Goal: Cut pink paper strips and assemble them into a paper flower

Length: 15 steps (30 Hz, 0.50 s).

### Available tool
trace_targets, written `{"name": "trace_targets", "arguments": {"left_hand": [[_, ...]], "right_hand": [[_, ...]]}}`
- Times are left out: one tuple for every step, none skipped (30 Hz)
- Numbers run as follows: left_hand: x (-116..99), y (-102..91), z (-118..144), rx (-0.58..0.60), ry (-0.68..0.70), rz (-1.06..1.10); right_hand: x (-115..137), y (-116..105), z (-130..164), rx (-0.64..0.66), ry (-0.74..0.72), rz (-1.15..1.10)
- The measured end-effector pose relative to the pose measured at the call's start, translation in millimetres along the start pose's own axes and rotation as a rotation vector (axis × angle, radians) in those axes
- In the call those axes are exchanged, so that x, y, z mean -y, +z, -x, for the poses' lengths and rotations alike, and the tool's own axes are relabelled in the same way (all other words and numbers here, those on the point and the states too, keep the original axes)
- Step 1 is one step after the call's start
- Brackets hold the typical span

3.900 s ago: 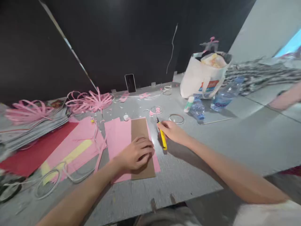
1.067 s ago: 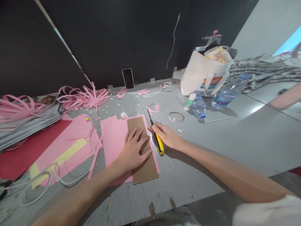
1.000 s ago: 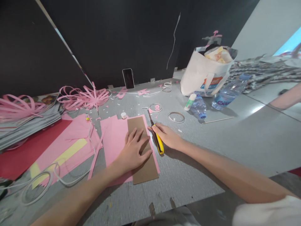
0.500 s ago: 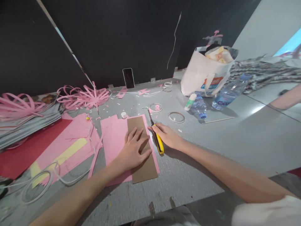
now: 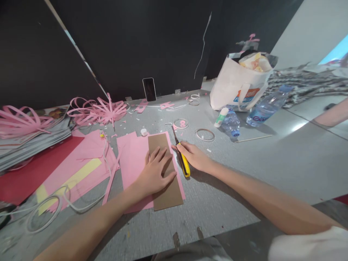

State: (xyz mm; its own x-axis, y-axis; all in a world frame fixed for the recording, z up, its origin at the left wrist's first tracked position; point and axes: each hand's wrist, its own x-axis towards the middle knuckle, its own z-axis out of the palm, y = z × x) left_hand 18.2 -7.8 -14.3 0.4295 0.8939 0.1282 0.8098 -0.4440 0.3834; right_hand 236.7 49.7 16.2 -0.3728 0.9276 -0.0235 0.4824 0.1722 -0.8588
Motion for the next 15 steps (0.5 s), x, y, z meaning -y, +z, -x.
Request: {"name": "trace_targets", "arguments": {"left_hand": [[0.0,-0.2,-0.1,0.003,-0.004,0.002],[-0.1,-0.6,-0.2,0.007,-0.01,0.006],[-0.2,-1.2,-0.4,0.011,-0.015,0.01],[-0.4,-2.0,-0.7,0.016,-0.02,0.014],[-0.6,-2.9,-1.0,0.022,-0.025,0.019],[-0.8,-3.9,-1.3,0.028,-0.029,0.024],[-1.0,-4.7,-1.6,0.035,-0.033,0.027],[-1.1,-5.5,-1.9,0.04,-0.035,0.029],[-1.2,-6.0,-2.1,0.045,-0.037,0.03],[-1.2,-6.2,-2.3,0.047,-0.038,0.029],[-1.1,-6.2,-2.3,0.047,-0.037,0.027],[-0.9,-6.1,-2.3,0.046,-0.034,0.025],[-0.7,-5.7,-2.1,0.043,-0.031,0.023],[-0.5,-5.3,-1.9,0.041,-0.027,0.022],[-0.2,-4.9,-1.7,0.037,-0.021,0.022]], "right_hand": [[0.6,-0.2,0.2,0.001,0.001,0.001],[1.5,-0.5,0.6,0.002,0.004,0.003],[2.5,-0.8,0.9,0.003,0.008,0.007],[3.5,-1.0,1.3,0.006,0.012,0.012],[4.3,-1.2,1.6,0.008,0.015,0.017],[4.9,-1.3,1.9,0.009,0.016,0.02],[5.3,-1.4,2.0,0.008,0.014,0.021],[5.3,-1.4,2.1,0.006,0.011,0.019],[5.1,-1.3,2.2,0.004,0.009,0.014],[4.7,-1.3,2.1,0.005,0.009,0.01],[4.4,-1.3,2.1,0.006,0.009,0.006],[4.1,-1.3,2.1,0.008,0.01,0.005],[3.8,-1.4,2.0,0.011,0.01,0.007],[3.7,-1.5,2.0,0.011,0.01,0.012],[3.5,-1.6,2.0,0.012,0.01,0.018]]}}
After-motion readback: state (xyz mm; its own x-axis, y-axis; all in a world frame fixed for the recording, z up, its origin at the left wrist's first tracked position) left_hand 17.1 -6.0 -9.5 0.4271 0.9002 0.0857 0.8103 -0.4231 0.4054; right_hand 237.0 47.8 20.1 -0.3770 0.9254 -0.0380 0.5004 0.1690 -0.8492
